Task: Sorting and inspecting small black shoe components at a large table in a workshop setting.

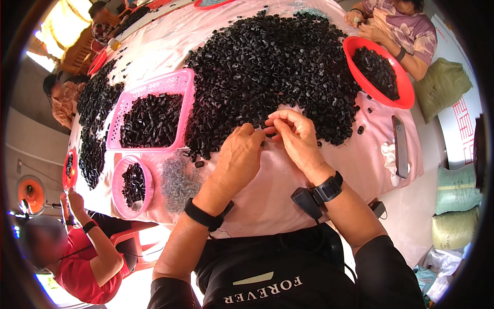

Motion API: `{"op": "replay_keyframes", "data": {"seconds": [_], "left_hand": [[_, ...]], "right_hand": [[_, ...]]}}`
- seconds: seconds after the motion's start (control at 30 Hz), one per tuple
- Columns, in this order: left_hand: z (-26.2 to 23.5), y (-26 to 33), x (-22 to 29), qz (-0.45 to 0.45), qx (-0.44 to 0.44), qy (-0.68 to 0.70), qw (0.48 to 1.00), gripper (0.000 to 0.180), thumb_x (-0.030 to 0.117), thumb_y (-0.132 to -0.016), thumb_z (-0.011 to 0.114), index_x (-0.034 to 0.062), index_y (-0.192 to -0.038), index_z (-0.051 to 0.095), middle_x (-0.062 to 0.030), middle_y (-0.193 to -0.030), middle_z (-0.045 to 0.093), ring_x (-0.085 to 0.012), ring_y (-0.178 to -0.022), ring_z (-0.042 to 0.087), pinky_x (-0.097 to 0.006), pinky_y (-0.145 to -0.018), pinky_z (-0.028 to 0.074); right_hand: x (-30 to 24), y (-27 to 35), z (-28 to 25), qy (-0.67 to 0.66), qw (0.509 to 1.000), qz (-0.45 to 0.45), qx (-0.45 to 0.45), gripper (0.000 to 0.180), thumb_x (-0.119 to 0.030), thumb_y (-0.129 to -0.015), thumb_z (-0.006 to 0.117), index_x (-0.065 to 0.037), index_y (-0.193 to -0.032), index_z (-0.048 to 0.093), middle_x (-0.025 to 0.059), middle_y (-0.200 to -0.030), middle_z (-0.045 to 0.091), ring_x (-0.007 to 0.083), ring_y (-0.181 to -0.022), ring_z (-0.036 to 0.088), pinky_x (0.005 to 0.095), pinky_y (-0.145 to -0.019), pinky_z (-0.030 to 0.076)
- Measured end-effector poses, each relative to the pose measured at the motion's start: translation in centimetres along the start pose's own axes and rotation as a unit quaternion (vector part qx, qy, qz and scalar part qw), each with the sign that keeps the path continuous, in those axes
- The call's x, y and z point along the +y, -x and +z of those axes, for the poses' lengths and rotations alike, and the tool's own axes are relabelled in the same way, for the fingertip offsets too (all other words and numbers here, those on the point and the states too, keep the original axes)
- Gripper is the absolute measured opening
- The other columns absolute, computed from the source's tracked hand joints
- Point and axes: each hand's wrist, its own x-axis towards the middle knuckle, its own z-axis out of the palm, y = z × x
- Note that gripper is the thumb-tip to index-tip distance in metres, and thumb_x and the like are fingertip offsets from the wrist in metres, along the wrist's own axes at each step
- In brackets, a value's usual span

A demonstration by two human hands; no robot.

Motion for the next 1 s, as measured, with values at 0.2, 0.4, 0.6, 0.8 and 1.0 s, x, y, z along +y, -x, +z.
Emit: {"op": "replay_keyframes", "data": {"seconds": [0.2, 0.4, 0.6, 0.8, 1.0], "left_hand": [[-1.1, 0.0, 0.1, -0.016, 0.040, 0.048, 0.998, 0.025, -0.012, -0.076, 0.064, -0.0012, -0.098, 0.067, -0.0164, -0.091, 0.063, -0.0375, -0.081, 0.066, -0.043, -0.070, 0.055], [-2.3, -0.8, 0.2, 0.008, 0.080, 0.136, 0.987, 0.025, -0.012, -0.078, 0.064, -0.0023, -0.101, 0.067, -0.0166, -0.093, 0.066, -0.0302, -0.076, 0.069, -0.037, -0.067, 0.056], [-3.7, 0.2, -1.4, -0.066, 0.039, 0.065, 0.995, 0.016, -0.004, -0.079, 0.070, -0.0005, -0.094, 0.070, -0.0144, -0.086, 0.068, -0.0278, -0.076, 0.071, -0.036, -0.067, 0.055], [-2.8, 1.5, -0.8, -0.050, -0.047, -0.027, 0.997, 0.014, 0.000, -0.075, 0.071, 0.0011, -0.088, 0.068, -0.0147, -0.086, 0.066, -0.0343, -0.084, 0.067, -0.043, -0.072, 0.053], [-2.1, 1.7, 0.2, -0.014, -0.044, 0.010, 0.999, 0.018, -0.003, -0.077, 0.067, 0.0010, -0.094, 0.066, -0.0153, -0.088, 0.065, -0.0361, -0.089, 0.066, -0.045, -0.076, 0.053]], "right_hand": [[-0.2, 0.0, 0.0, 0.046, 0.999, 0.003, -0.014, 0.014, -0.009, -0.102, 0.060, 0.000, -0.110, 0.068, 0.0066, -0.100, 0.073, 0.0129, -0.087, 0.071, 0.0242, -0.071, 0.057], [-0.9, 0.3, 0.3, -0.016, 0.993, 0.020, -0.116, 0.016, -0.003, -0.097, 0.065, 0.002, -0.111, 0.069, 0.0056, -0.098, 0.072, 0.0109, -0.084, 0.069, 0.0257, -0.075, 0.058], [-0.5, 0.2, 0.4, 0.017, 0.995, 0.012, -0.100, 0.018, 0.002, -0.097, 0.062, 0.002, -0.114, 0.068, 0.0071, -0.102, 0.070, 0.0134, -0.088, 0.071, 0.0271, -0.078, 0.060], [-0.4, 0.0, 0.4, 0.013, 0.993, 0.011, -0.119, 0.015, 0.001, -0.098, 0.059, 0.001, -0.111, 0.067, 0.0070, -0.106, 0.071, 0.0137, -0.094, 0.071, 0.0262, -0.081, 0.058], [-0.1, 0.1, 0.3, 0.001, 0.995, 0.024, -0.098, 0.015, 0.004, -0.100, 0.052, -0.001, -0.110, 0.062, 0.0048, -0.110, 0.069, 0.0123, -0.103, 0.068, 0.0262, -0.086, 0.056]]}}
